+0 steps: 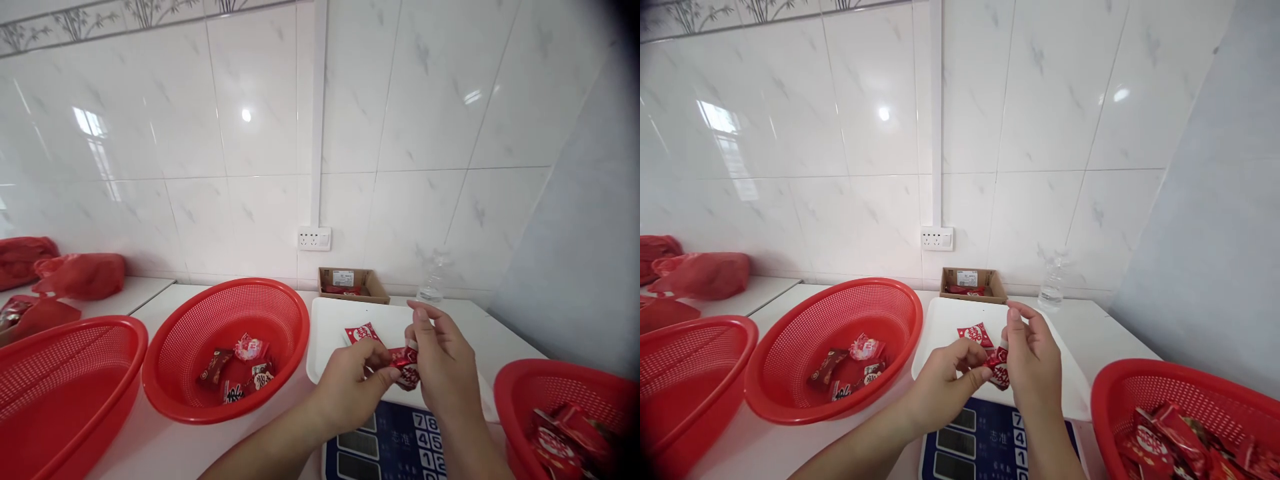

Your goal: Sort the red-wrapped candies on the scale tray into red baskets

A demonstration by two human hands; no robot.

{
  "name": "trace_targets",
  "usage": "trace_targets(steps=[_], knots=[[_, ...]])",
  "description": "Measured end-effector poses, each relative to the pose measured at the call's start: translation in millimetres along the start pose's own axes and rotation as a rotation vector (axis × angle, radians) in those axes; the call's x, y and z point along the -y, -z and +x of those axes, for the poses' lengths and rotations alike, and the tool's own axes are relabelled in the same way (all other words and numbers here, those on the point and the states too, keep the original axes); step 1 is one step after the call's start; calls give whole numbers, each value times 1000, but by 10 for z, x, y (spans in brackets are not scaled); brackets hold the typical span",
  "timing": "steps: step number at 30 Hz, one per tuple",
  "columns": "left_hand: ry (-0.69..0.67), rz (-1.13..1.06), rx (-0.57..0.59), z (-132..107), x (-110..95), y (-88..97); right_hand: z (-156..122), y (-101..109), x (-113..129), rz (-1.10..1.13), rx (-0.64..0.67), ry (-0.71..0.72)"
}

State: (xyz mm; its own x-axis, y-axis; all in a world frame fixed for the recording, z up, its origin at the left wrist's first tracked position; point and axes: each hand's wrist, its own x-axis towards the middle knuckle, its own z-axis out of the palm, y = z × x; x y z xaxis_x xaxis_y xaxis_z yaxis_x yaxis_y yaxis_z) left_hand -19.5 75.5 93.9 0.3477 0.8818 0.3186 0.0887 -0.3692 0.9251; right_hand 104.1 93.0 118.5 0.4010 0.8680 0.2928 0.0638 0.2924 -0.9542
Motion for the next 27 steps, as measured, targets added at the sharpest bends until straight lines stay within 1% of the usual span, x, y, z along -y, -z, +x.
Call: trace_targets(steps=[4, 6, 9, 13, 15, 20, 25, 27], knots=[[-2, -244, -84, 58, 29, 24, 1, -13, 9, 213, 133, -58], [1, -368, -118, 72, 7, 52, -13, -19, 32, 246, 208, -101], [-8, -465, -170, 75, -62, 101, -47, -22, 50, 146, 311, -125], [-29, -457, -240, 64, -148, 146, -76, -11, 34, -16, 430, -119], [-29, -447, -247, 63, -160, 153, -84, -10, 31, -68, 422, -68], [11, -418, -153, 72, -118, 151, -148, -68, 111, -182, 230, 65], [33, -332, -169, 70, -105, 162, -226, -139, 189, -213, 147, 119], [41, -274, -149, 63, -124, 165, -234, -145, 189, -201, 138, 118]])
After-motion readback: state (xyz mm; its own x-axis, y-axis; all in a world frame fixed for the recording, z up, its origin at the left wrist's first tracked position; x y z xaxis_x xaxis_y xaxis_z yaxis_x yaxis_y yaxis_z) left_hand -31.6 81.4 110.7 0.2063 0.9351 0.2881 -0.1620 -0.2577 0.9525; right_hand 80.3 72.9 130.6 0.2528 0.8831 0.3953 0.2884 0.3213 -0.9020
